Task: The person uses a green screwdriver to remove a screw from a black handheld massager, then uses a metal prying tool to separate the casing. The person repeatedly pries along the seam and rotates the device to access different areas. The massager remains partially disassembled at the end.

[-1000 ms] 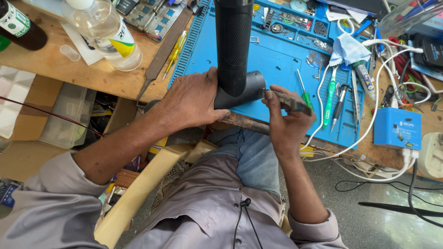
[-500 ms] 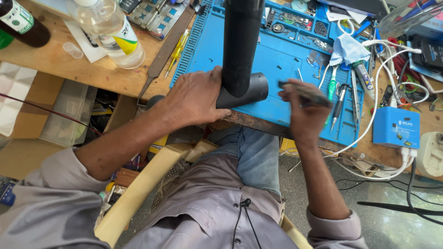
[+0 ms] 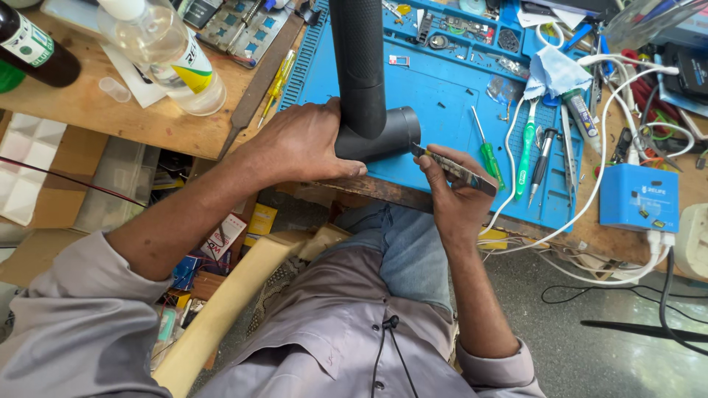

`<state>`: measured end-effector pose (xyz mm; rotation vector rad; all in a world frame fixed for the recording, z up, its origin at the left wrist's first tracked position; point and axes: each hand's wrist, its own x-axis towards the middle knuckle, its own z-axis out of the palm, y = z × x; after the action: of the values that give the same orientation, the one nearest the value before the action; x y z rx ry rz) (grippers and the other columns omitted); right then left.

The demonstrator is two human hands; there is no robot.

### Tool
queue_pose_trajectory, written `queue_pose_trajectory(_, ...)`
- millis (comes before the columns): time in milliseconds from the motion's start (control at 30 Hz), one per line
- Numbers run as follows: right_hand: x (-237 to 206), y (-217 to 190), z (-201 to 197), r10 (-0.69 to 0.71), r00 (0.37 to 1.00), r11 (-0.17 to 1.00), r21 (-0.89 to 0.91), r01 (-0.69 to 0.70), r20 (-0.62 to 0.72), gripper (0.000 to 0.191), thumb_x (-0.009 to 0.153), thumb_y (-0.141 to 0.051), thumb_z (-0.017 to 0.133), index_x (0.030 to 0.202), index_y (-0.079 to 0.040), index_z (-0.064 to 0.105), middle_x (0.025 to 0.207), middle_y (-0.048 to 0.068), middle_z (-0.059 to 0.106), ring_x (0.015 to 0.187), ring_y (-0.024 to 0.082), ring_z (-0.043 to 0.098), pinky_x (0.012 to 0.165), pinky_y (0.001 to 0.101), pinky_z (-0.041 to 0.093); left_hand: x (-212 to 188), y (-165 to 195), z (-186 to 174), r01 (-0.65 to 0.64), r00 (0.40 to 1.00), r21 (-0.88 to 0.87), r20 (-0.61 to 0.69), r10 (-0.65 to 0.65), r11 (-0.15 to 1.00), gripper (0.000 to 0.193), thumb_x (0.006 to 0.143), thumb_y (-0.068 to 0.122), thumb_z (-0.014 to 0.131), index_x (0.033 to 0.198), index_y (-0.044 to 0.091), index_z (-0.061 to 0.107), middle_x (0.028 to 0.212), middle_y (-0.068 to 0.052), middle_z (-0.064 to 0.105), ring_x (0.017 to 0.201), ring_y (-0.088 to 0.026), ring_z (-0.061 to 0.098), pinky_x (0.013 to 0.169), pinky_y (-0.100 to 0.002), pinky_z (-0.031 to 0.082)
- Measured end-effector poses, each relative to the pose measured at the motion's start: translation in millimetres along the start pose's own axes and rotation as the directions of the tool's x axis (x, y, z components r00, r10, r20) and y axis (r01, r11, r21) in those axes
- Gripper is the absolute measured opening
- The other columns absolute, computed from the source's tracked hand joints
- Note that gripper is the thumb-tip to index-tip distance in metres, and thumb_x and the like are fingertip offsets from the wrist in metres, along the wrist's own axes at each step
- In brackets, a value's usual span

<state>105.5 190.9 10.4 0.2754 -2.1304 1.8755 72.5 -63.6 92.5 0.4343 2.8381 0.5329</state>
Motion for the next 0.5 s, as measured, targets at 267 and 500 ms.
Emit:
queue_pose_trajectory(267,6,-1,-20,-0.016,1.000,0.979,0.205,0.018,-0.007,0.031,0.101,-0.004,0.067,0.132,-0.004,0.060,0.115,0.011,0.075,0.106,0.016,0.072,0.096,0.0288,0.061,5,1,-2,0.081,0.996,-0.027,0.039,-0.080,0.996,0.098,0.066,0.060,0.082,0.138,0.003,0.048,0.110,-0.028,0.070,0.100,-0.044,0.070,0.087,-0.051,0.057)
queue_pose_trajectory(500,-2,-10,-65,0.153,0.986,0.907,0.386,-0.167,0.066,0.083,0.097,0.006,0.063,0.162,-0.018,0.017,0.128,0.023,0.071,0.090,0.025,0.076,0.081,0.0370,0.063,10,12,-2,0.197,0.971,0.038,0.133,-0.201,0.980,0.093,0.068,0.065,0.083,0.138,0.014,0.049,0.115,-0.021,0.073,0.108,-0.040,0.072,0.092,-0.049,0.060)
